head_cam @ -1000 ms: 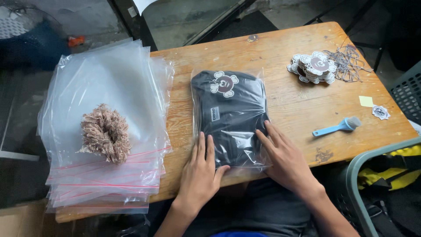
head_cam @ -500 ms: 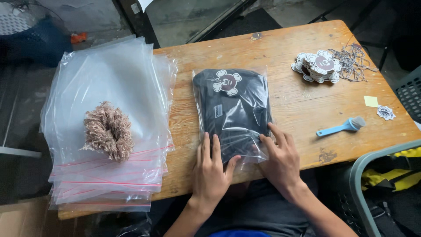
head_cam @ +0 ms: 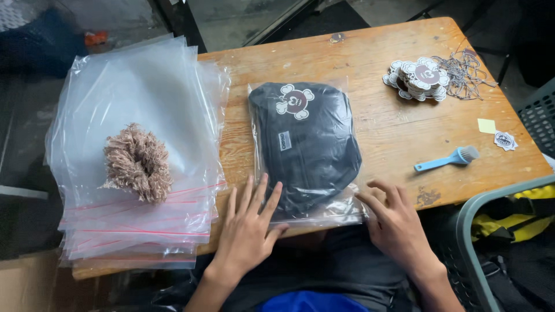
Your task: The person places a black shoulder bag into a clear plastic ziplock bag, seals it, and then removes it. They then use a small blue brush to clean the surface of the bag.
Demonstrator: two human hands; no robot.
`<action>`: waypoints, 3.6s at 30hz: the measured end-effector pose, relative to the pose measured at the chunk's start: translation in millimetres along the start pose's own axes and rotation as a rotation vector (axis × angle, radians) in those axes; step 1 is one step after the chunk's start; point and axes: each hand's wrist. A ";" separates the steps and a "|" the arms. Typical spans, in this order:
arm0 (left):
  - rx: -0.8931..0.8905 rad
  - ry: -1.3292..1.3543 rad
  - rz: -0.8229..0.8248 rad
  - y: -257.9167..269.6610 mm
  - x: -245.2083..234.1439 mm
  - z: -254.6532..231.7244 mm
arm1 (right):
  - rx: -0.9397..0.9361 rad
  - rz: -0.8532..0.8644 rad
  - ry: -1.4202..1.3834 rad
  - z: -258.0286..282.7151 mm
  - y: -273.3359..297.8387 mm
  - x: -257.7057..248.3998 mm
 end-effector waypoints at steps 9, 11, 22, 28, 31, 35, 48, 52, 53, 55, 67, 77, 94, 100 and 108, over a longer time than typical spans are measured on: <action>-0.025 0.174 -0.086 -6.1 5.5 -15.1 | -0.108 0.059 -0.163 22.2 -27.9 -16.5; -0.039 0.150 -0.098 -3.1 11.6 -19.0 | -0.126 0.111 -0.088 22.0 -25.4 -3.0; -0.100 0.216 0.049 -41.2 -23.7 -24.0 | 0.000 0.242 -0.106 38.3 -95.4 -20.3; -0.076 0.222 0.313 -75.3 -9.9 -14.8 | 0.146 0.332 0.085 35.9 -128.7 31.9; -0.091 0.135 0.361 -71.6 4.6 -13.7 | 0.194 0.372 0.138 40.4 -131.7 33.8; -0.073 0.143 0.313 -68.2 6.3 -11.5 | 0.219 0.431 0.149 32.3 -133.8 40.7; -0.080 0.193 0.313 -71.7 12.6 -16.9 | 0.196 0.627 0.167 2.2 -152.4 56.6; -0.085 0.231 0.407 -77.3 -1.0 -24.2 | 0.192 0.753 0.057 2.9 -179.2 3.3; -0.096 0.288 0.425 -78.8 -2.2 -22.6 | 0.205 0.762 -0.006 -0.1 -181.2 -4.6; -0.105 0.346 0.442 -79.9 -7.7 -19.3 | 0.219 0.768 -0.067 -3.9 -175.6 -9.4; -0.170 0.298 0.021 -43.0 10.2 -34.7 | 0.024 0.436 -0.061 -13.1 -123.3 24.4; 0.020 -0.008 0.046 -93.1 -22.7 -67.8 | 0.115 0.218 -0.182 -84.8 -93.9 -65.3; 0.373 0.570 0.331 -266.7 132.6 -214.5 | 0.363 0.014 0.637 -299.9 1.1 -58.1; 0.368 0.650 0.268 -273.4 140.7 -225.1 | 0.299 -0.050 0.686 -293.1 3.8 -46.1; 0.430 0.729 0.044 -244.0 85.9 -204.4 | 0.065 -0.097 0.970 -301.6 4.5 -29.0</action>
Point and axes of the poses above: each hand's wrist, its own y-axis away from the middle knuckle, its own x-axis out of the palm, z = x × y, and after that the axes turned 9 degrees about -z, right-handed
